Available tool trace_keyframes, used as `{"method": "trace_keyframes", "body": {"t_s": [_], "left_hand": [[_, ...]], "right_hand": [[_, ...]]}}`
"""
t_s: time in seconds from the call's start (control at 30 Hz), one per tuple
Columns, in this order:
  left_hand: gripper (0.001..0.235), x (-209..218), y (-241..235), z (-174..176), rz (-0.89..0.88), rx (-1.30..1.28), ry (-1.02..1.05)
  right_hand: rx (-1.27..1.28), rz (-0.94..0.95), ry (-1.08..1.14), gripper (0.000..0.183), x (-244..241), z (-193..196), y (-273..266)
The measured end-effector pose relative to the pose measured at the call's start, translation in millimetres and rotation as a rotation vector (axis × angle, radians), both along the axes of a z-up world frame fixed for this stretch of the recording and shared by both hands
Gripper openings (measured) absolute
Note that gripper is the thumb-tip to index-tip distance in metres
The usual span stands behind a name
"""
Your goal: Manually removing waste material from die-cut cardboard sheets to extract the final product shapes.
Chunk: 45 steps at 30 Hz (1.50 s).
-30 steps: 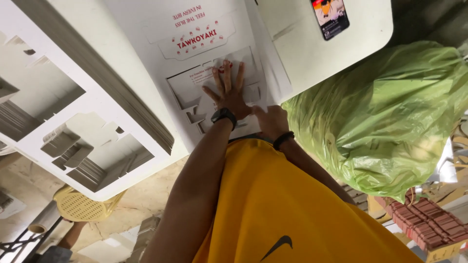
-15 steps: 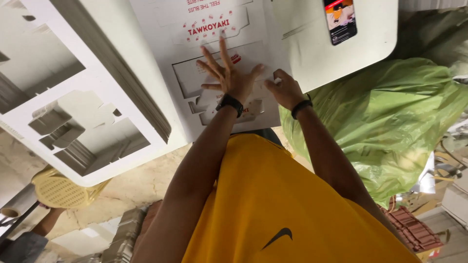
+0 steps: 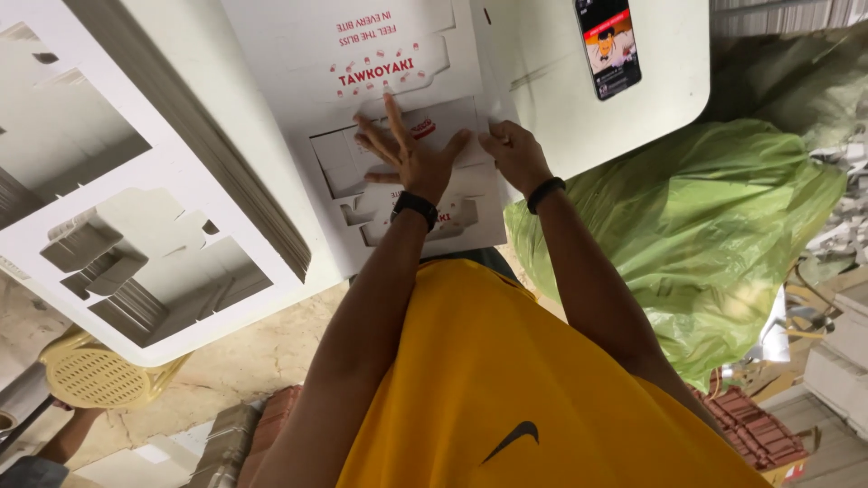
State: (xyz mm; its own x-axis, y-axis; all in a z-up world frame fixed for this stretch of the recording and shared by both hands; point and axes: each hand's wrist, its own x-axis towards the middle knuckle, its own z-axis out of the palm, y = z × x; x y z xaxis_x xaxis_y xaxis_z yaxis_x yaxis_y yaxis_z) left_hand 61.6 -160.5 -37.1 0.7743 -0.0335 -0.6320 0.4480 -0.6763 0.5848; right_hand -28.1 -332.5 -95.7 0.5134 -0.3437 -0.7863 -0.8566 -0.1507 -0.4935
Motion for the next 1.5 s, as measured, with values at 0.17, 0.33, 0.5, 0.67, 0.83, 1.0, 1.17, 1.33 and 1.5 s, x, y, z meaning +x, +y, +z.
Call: {"method": "trace_keyframes", "body": {"t_s": [0.17, 0.33, 0.5, 0.67, 0.83, 1.0, 1.17, 1.33, 1.5], "left_hand": [[0.136, 2, -7, 5, 0.151, 0.02, -0.013], [0.143, 11, -14, 10, 0.161, 0.07, 0.023], [0.147, 11, -21, 13, 0.17, 0.142, 0.03], [0.151, 14, -21, -7, 0.187, 0.141, -0.008], [0.155, 8, -17, -12, 0.169, 0.202, 0.009], [0.154, 12, -19, -8, 0.102, 0.222, 0.072], [0.151, 5, -5, 5, -0.039, 0.14, 0.042], [0.146, 13, -6, 18, -0.011, 0.135, 0.158], [0.162, 1, 10, 8, -0.116, 0.036, 0.091]], "right_hand": [[0.029, 0.017, -0.033, 0.047, 53, 67, 3], [-0.244, 0.16, -0.015, 0.042, 64, 21, 4], [-0.376, 0.056, -0.101, 0.028, 60, 10, 22], [-0.416, 0.158, -0.254, 0.024, 59, 49, 34], [-0.477, 0.203, -0.402, 0.031, 36, 55, 48], [-0.136, 0.08, 0.061, 0.039, -1, 23, 16], [-0.219, 0.129, 0.126, 0.042, -19, 33, 40], [-0.327, 0.073, 0.017, 0.024, -6, 77, 61], [0.003, -0.008, 0.16, 0.034, -22, 69, 33]]}}
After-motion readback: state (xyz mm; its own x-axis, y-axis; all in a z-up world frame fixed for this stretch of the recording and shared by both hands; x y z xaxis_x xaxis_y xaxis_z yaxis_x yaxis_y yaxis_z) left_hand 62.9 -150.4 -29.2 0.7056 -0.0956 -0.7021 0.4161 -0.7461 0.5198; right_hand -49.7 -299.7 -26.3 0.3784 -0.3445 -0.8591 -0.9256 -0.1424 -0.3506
